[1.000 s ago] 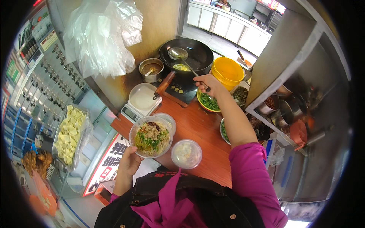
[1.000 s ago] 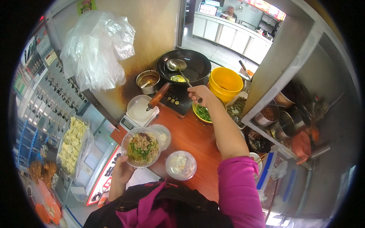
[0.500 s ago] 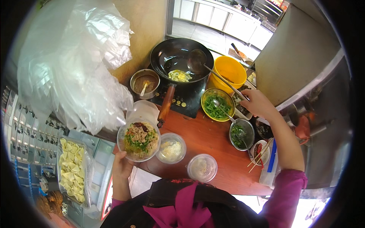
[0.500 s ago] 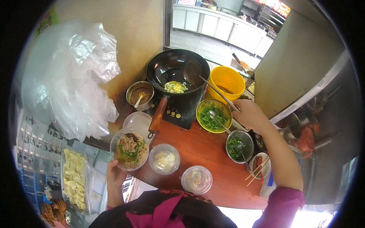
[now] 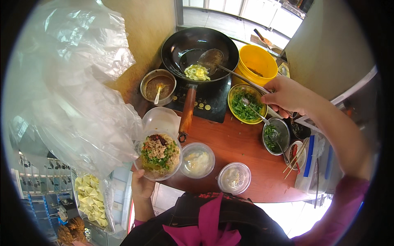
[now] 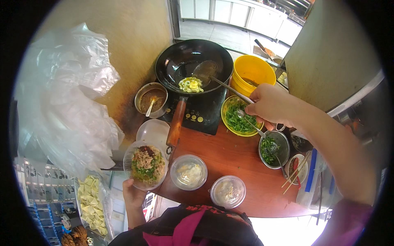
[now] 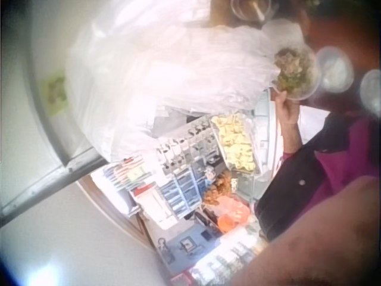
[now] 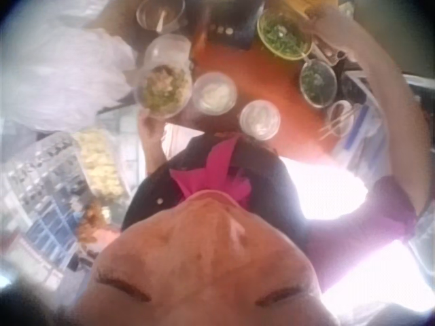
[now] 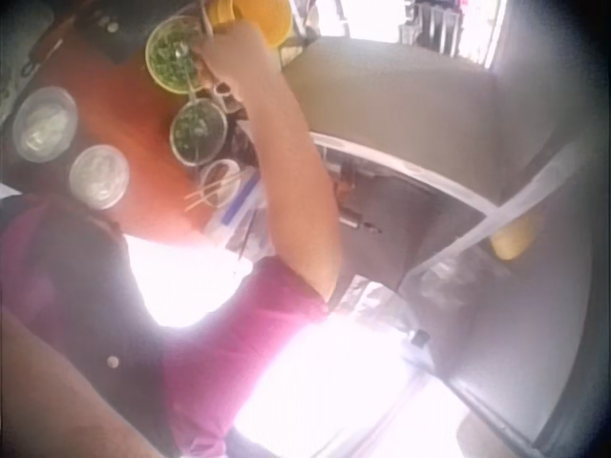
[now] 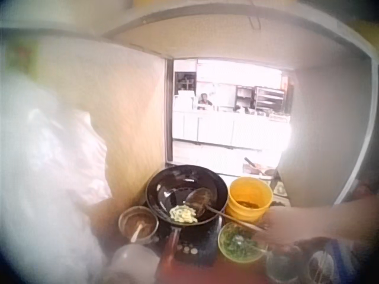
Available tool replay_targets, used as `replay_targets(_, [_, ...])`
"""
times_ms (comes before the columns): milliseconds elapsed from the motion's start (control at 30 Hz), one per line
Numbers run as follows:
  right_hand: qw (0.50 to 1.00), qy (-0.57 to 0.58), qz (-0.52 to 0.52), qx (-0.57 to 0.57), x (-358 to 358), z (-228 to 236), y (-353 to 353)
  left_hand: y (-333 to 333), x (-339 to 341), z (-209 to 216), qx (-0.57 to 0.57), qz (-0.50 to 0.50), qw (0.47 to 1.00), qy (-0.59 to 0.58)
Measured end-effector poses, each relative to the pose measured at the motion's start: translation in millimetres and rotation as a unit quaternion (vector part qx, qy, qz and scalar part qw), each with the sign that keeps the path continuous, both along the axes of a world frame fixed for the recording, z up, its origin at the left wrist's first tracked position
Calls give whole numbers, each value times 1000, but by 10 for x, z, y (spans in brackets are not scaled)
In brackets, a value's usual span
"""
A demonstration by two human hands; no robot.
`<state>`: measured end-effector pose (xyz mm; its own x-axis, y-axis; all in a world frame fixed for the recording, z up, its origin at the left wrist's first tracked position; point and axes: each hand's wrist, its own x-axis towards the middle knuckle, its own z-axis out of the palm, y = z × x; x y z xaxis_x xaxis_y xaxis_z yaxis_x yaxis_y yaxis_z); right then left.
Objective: The person assembles multiple noodle dishes in a street food stall. They add noodles, broth, chili oil, and fried egg to plastic bowls, then wrap each bowl in a plastic bag. The process is repeated for several orders.
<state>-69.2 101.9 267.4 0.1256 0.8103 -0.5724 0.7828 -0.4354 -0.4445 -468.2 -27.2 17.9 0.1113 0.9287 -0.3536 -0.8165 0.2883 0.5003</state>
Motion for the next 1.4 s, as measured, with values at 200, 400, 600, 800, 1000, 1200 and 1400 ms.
replay_targets(200, [998,60,25,-9,82,-13,-15,-73,51,47,16,7,1000,4])
replay_targets(400, [985,170,-14,-17,262,-237,-41,-104,83,76,6,-3,1000,18])
replay_targets(600, [956,281,-58,-56,296,-447,21,-87,61,66,2,3,1000,15])
replay_targets(800, [940,335,-47,-49,175,-705,264,-90,60,125,-7,-3,1000,-13])
replay_targets(1000, [887,449,-91,-63,139,-920,294,-112,101,140,-5,9,1000,-10])
replay_targets(1200, [853,506,-112,-66,116,-1049,266,-132,120,159,-1,1,1000,-8])
replay_targets(1400, [831,536,-130,-71,95,-1083,266,-161,156,205,2,3,1000,4])
